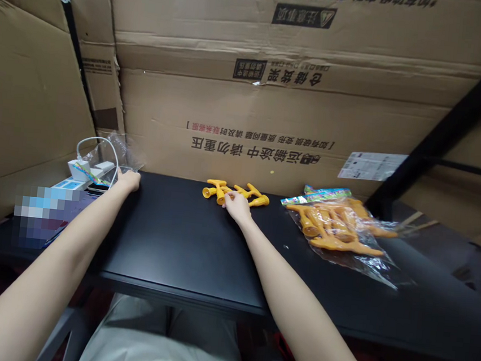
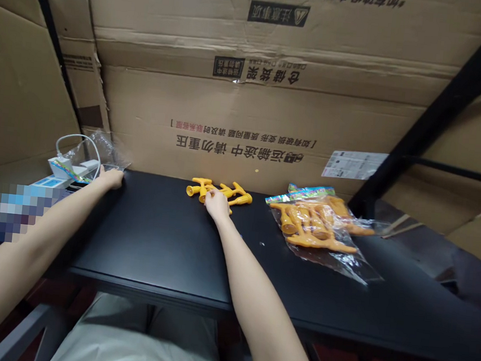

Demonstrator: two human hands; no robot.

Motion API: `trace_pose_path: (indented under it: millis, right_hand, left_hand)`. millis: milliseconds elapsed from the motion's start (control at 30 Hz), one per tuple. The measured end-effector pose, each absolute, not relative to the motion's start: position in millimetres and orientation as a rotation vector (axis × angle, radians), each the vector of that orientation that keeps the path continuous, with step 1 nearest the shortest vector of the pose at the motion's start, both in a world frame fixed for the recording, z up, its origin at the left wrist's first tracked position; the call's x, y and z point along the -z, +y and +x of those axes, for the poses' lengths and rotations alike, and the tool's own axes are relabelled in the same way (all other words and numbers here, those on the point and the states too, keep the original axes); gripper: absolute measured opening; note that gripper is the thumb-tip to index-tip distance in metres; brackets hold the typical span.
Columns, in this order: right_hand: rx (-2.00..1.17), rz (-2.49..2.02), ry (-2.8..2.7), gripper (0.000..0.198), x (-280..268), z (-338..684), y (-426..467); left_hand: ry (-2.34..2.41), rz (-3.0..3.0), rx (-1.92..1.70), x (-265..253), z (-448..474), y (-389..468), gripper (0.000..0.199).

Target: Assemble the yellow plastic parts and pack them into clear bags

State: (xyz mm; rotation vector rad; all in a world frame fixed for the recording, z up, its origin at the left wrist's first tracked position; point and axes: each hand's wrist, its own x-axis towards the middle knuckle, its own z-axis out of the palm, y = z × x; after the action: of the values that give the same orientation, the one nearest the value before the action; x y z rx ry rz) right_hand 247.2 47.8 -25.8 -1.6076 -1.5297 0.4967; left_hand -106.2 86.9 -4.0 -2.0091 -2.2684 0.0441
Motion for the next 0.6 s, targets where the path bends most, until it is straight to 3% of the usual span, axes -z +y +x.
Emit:
trace_pose_path:
  millis: [133,367,500,600]
  right_hand:
    - [-0.489,-1.532,-1.439,0.016,30.3,253.1,56.3]
    - [-0.464,-1.484,-1.395,0.012,32.1,261.7,59.7]
    - [-0.364,-1.529,-1.433,0.013,29.6,271.9,60.1]
    - [-0.483,-1.461,-1.552,0.014,33.2,269.8,60.8]
  left_hand:
    - [-2.213,-2.089,-0.103,3.9,-90.4,85.1,0.048]
    - [-1.774,-2.69,0.297,5.6,-15.9,71.7,0.047]
    - [-1.595,-2.908,0.522,12.5,32.5,65.5,0.06]
    - [-1.605,-2.913,0.66,19.8,58.1,67.7,0.065]
